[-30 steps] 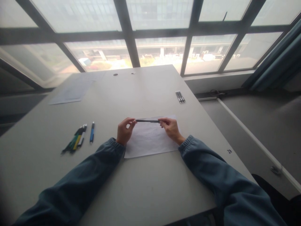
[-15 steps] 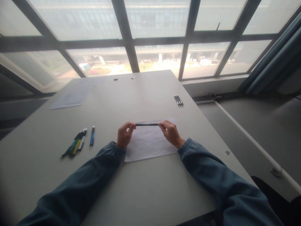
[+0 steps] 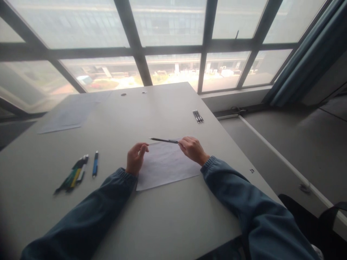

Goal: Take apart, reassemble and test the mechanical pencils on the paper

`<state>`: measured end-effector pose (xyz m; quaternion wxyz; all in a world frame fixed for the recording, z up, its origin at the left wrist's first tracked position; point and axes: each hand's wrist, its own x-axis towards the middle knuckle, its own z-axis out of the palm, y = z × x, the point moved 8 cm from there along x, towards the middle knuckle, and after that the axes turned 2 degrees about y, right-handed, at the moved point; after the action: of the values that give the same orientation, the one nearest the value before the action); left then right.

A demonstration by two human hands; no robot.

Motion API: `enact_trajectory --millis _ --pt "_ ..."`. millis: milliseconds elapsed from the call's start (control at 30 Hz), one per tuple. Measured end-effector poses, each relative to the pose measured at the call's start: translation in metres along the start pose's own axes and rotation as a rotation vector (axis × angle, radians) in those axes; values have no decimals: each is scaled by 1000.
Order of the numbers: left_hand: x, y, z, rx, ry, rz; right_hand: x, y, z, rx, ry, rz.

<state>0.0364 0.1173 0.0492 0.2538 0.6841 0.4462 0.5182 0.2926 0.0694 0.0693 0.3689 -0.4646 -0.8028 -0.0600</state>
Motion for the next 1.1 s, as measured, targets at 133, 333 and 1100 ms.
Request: enact_trajectory --millis 133,333,1100 --pt "0 -3 3 1 -23 -30 2 56 -20 -30 155 221" --pt "0 -7 9 52 -91 -49 -16 157 -42 -282 222 709" --pt "6 -14 27 94 -252 -143 5 243 0 -529 -167 912"
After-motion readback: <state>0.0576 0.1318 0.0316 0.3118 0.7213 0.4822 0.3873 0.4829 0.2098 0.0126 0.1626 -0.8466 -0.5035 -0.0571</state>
